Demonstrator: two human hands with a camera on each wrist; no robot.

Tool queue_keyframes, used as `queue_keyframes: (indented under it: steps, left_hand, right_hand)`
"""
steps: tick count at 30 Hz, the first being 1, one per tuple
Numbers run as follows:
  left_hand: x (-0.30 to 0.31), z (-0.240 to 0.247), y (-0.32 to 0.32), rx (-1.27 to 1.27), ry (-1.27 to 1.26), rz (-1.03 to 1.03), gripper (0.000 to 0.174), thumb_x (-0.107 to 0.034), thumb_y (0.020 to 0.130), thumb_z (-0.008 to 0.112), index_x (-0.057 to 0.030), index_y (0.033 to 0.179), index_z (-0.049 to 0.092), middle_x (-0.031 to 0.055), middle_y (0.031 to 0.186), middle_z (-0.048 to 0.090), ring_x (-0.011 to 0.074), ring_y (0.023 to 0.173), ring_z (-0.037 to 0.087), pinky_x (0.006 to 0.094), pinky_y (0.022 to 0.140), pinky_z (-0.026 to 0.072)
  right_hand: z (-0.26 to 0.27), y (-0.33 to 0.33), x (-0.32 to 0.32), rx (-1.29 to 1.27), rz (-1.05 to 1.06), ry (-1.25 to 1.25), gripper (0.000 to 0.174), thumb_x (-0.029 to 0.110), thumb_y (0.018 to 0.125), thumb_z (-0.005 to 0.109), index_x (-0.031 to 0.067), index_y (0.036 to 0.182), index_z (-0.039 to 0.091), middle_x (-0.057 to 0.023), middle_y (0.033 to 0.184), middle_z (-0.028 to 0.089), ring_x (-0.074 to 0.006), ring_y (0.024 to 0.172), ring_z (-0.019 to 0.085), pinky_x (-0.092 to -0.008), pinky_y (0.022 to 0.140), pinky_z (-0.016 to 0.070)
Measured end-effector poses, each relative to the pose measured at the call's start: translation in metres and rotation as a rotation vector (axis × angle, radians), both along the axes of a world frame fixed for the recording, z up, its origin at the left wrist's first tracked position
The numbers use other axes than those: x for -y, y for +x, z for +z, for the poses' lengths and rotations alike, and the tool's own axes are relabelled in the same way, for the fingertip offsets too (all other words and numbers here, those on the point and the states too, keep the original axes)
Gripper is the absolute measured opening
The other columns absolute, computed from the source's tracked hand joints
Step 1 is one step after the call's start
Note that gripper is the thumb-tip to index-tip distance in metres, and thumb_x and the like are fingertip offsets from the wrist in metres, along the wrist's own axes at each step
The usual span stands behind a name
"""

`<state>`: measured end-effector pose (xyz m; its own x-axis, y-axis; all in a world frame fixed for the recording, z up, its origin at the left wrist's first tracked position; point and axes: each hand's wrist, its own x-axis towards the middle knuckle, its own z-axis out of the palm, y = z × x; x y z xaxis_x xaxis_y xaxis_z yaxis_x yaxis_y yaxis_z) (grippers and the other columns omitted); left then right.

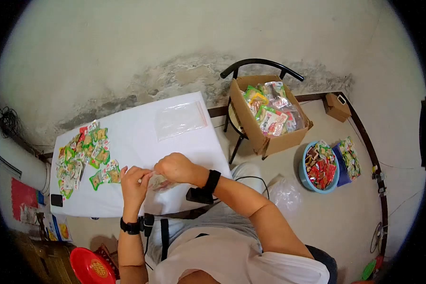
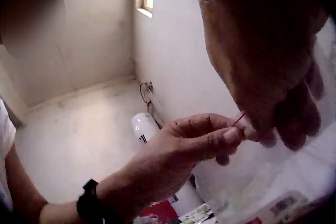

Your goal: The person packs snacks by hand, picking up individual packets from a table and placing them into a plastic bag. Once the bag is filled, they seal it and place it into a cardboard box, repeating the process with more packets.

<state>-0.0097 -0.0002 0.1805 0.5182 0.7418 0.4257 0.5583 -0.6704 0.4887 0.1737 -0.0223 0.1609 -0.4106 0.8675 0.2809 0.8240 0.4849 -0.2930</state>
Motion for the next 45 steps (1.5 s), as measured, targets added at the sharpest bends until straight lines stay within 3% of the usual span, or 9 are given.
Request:
queue_keyframes:
  steps: [5,8,19,25,29,33,39,42,45]
  left_hand:
    - [-0.006,0.000,-0.015,0.107,-0.049,0.006,0.003,-0.009,0.074,0.067,-0.0069,0.075,0.066,0.0034,0.067,0.058,0.0186,0.067,0.054,0.0376,0.087,0.0355]
    - [-0.013,-0.008,-0.021,0.285,-0.091,0.009,0.004,-0.005,0.074,0.066,-0.0020,0.077,0.065,0.0062,0.069,0.058,0.0177,0.069,0.053,0.0277,0.072,0.0410]
    - [-0.004,-0.063,-0.012,0.375,-0.394,0.054,0.006,-0.005,0.077,0.063,-0.0013,0.081,0.066,0.0054,0.073,0.058,0.0138,0.069,0.053,0.0249,0.065,0.0424]
    - [-0.002,-0.074,0.009,0.309,-0.409,0.077,0.008,-0.007,0.076,0.063,-0.0033,0.082,0.067,0.0053,0.071,0.058,0.0142,0.068,0.054,0.0257,0.065,0.0432]
    - [0.004,-0.081,0.012,0.237,-0.442,0.111,0.008,-0.008,0.076,0.063,-0.0042,0.082,0.067,0.0074,0.074,0.061,0.0162,0.068,0.055,0.0279,0.065,0.0444]
    - [0.012,-0.089,0.014,0.169,-0.450,0.083,0.009,-0.008,0.076,0.064,-0.0044,0.082,0.068,0.0073,0.074,0.062,0.0166,0.067,0.056,0.0276,0.063,0.0447]
    - [0.015,-0.105,0.020,0.134,-0.556,0.039,0.010,-0.009,0.077,0.064,-0.0042,0.085,0.068,0.0076,0.074,0.061,0.0171,0.066,0.056,0.0267,0.059,0.0443]
    - [0.020,-0.093,0.030,0.109,-0.593,0.027,0.010,-0.009,0.078,0.063,-0.0036,0.085,0.067,0.0094,0.074,0.061,0.0200,0.067,0.057,0.0280,0.060,0.0452]
    - [0.020,-0.095,0.029,0.123,-0.570,-0.023,0.011,-0.011,0.078,0.063,-0.0035,0.085,0.067,0.0117,0.074,0.061,0.0253,0.069,0.058,0.0321,0.061,0.0464]
  right_hand:
    - [0.022,0.034,0.008,-0.168,0.018,-0.050,0.018,0.021,0.083,0.051,0.0083,0.076,0.062,-0.0136,0.073,0.062,-0.0332,0.070,0.060,-0.0422,0.063,0.0468]
    - [0.043,0.075,0.012,-0.071,-0.001,-0.009,0.020,0.023,0.084,0.051,0.0081,0.081,0.064,-0.0135,0.077,0.063,-0.0335,0.074,0.059,-0.0414,0.065,0.0469]
    - [0.183,0.285,0.016,0.234,-0.633,0.169,0.020,0.022,0.079,0.054,0.0108,0.089,0.067,-0.0122,0.087,0.065,-0.0332,0.080,0.060,-0.0407,0.070,0.0479]
    - [0.145,0.366,-0.016,0.433,-0.739,0.462,0.016,0.021,0.080,0.052,0.0144,0.085,0.066,-0.0098,0.078,0.061,-0.0275,0.082,0.057,-0.0417,0.073,0.0399]
    - [0.027,0.416,0.004,0.425,-0.723,0.474,0.010,0.018,0.076,0.054,0.0119,0.077,0.061,-0.0084,0.078,0.059,-0.0300,0.080,0.054,-0.0431,0.073,0.0366]
    - [-0.107,0.459,0.035,0.343,-0.753,-0.029,0.010,0.015,0.074,0.055,0.0089,0.075,0.062,-0.0093,0.083,0.061,-0.0311,0.084,0.056,-0.0421,0.079,0.0445]
    - [-0.087,0.422,0.034,-0.013,-0.590,-0.067,0.010,0.013,0.072,0.054,0.0053,0.070,0.060,-0.0147,0.091,0.061,-0.0333,0.088,0.056,-0.0440,0.080,0.0440]
    - [-0.141,0.445,0.004,0.261,-0.492,-0.165,0.016,0.015,0.079,0.048,0.0044,0.074,0.060,-0.0154,0.100,0.060,-0.0353,0.092,0.055,-0.0458,0.083,0.0438]
    - [-0.110,0.421,0.005,0.352,-0.741,-0.370,0.019,0.015,0.077,0.048,0.0000,0.081,0.059,-0.0230,0.095,0.060,-0.0360,0.088,0.058,-0.0459,0.078,0.0460]
